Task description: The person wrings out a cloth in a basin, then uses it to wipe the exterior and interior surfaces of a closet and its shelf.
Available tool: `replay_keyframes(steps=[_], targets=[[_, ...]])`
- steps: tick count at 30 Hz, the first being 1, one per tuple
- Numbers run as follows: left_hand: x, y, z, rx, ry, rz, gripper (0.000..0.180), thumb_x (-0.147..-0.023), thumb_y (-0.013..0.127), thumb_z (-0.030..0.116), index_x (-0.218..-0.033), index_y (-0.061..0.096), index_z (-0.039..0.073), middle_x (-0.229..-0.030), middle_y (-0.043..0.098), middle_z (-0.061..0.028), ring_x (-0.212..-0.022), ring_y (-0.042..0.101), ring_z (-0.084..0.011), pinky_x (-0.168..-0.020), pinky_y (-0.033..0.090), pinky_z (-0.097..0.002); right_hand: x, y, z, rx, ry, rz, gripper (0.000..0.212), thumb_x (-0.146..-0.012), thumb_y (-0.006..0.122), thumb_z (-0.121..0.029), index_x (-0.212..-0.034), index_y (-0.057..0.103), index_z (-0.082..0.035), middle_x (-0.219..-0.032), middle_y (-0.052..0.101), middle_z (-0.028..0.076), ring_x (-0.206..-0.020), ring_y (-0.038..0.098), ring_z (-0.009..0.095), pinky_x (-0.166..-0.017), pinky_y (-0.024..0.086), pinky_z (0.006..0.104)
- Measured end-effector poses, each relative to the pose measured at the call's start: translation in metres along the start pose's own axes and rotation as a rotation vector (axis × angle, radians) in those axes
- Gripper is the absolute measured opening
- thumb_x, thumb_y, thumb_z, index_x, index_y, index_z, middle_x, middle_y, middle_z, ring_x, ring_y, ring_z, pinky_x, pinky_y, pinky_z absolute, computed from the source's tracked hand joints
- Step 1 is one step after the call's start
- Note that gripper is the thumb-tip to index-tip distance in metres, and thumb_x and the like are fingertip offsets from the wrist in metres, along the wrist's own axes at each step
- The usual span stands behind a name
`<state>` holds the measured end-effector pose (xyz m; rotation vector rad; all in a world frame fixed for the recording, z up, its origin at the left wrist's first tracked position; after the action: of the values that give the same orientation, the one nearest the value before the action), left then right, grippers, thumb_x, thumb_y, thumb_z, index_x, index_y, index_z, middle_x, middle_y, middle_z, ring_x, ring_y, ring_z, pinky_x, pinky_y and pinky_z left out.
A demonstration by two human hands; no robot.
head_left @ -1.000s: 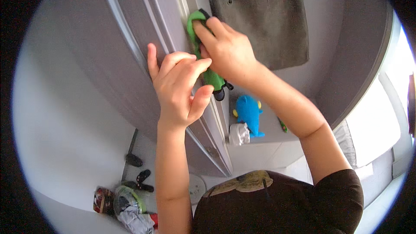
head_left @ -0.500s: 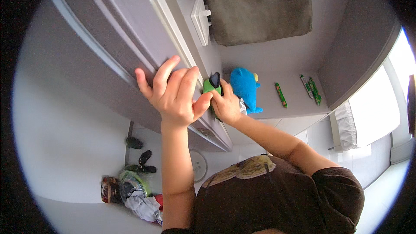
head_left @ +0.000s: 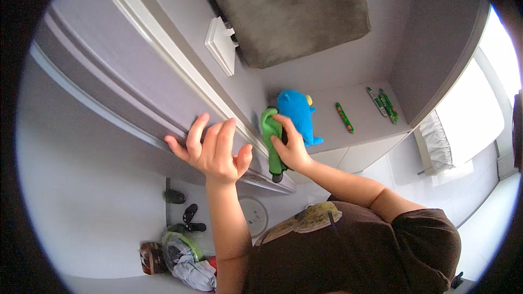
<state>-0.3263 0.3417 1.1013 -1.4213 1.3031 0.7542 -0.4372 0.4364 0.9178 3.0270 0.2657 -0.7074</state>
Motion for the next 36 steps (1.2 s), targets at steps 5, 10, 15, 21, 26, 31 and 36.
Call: replay_keyframes(steps=[5, 10, 15, 21, 26, 31, 36], targets=[[-0.002, 0.002, 0.004, 0.002, 0.002, -0.004, 0.051, -0.093, 0.038, 0.05, -0.085, 0.069, 0.011, -0.071, 0.061, 0.0005, -0.105, 0.055, -0.023, -0.113, 0.003, -0.0552, -0.049, -0.005, -0.049, -0.069, -0.1, 0.061, 0.048, -0.086, 0.057, -0.002, -0.132, 0.045, -0.004, -0.096, 0.055, 0.004, -0.082, 0.05, 0.009, -0.073, 0.043, 0.0222], [0.0, 0.002, 0.003, -0.006, 0.01, -0.013, 0.052, -0.093, 0.037, 0.05, -0.085, 0.069, 0.01, -0.071, 0.06, 0.0001, -0.105, 0.055, -0.0235, -0.113, 0.003, -0.0557, -0.076, 0.03, -0.081, -0.168, -0.31, 0.031, 0.046, -0.085, 0.052, 0.001, -0.131, 0.048, 0.0, -0.116, 0.048, 0.013, -0.104, 0.048, 0.02, -0.091, 0.038, 0.0279], [0.0, 0.003, 0.007, -0.023, 0.044, -0.003, 0.053, -0.093, 0.036, 0.049, -0.084, 0.069, 0.008, -0.068, 0.06, -0.0006, -0.103, 0.056, -0.0245, -0.113, 0.004, -0.0535, -0.087, 0.031, -0.037, 0.052, -0.219, 0.267, 0.046, -0.089, 0.048, -0.014, -0.134, 0.048, -0.007, -0.135, 0.037, 0.022, -0.126, 0.032, 0.037, -0.108, 0.023, 0.0418], [0.001, 0.004, 0.007, -0.027, 0.033, 0.004, 0.052, -0.093, 0.036, 0.049, -0.084, 0.069, 0.009, -0.064, 0.059, 0.0004, -0.104, 0.055, -0.0229, -0.114, 0.003, -0.0548, -0.083, 0.036, 0.087, 0.333, -0.016, 0.353, 0.04, -0.087, 0.05, -0.021, -0.122, 0.059, -0.003, -0.142, 0.033, 0.024, -0.126, 0.033, 0.043, -0.105, 0.028, 0.0475], [0.008, 0.003, 0.002, -0.04, 0.025, -0.008, 0.049, -0.093, 0.038, 0.047, -0.086, 0.068, 0.009, -0.065, 0.059, 0.0006, -0.105, 0.054, -0.0222, -0.114, 0.003, -0.0545, -0.1, 0.043, 0.143, 0.458, 0.402, 0.261, 0.034, -0.085, 0.052, -0.021, -0.112, 0.065, -0.003, -0.125, 0.048, 0.023, -0.115, 0.042, 0.042, -0.097, 0.036, 0.0493], [0.007, 0.005, 0.004, -0.042, 0.027, -0.03, 0.044, -0.092, 0.042, 0.045, -0.086, 0.067, 0.009, -0.066, 0.059, 0.0006, -0.105, 0.054, -0.0217, -0.114, 0.004, -0.0543, -0.174, 0.04, 0.096, 0.039, -0.152, 0.446, 0.031, -0.084, 0.051, -0.018, -0.108, 0.064, -0.002, -0.109, 0.055, 0.025, -0.107, 0.046, 0.041, -0.092, 0.039, 0.0459], [0.008, 0.002, 0.002, -0.074, 0.013, -0.012, 0.04, -0.092, 0.045, 0.044, -0.084, 0.066, 0.009, -0.066, 0.059, -0.0006, -0.102, 0.055, -0.0227, -0.113, 0.007, -0.0552, -0.186, 0.047, 0.101, 0.054, -0.201, 0.407, 0.033, -0.086, 0.05, -0.019, -0.113, 0.062, -0.004, -0.111, 0.055, 0.024, -0.105, 0.048, 0.043, -0.094, 0.039, 0.0436]])
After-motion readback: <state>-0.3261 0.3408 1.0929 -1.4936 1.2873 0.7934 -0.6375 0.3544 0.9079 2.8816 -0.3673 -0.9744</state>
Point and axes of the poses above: each hand's wrist, its own x-axis away from the middle knuckle, its own y-axis out of the palm, z = x × y, the point moved 9 cm from there along -x, towards the middle knuckle
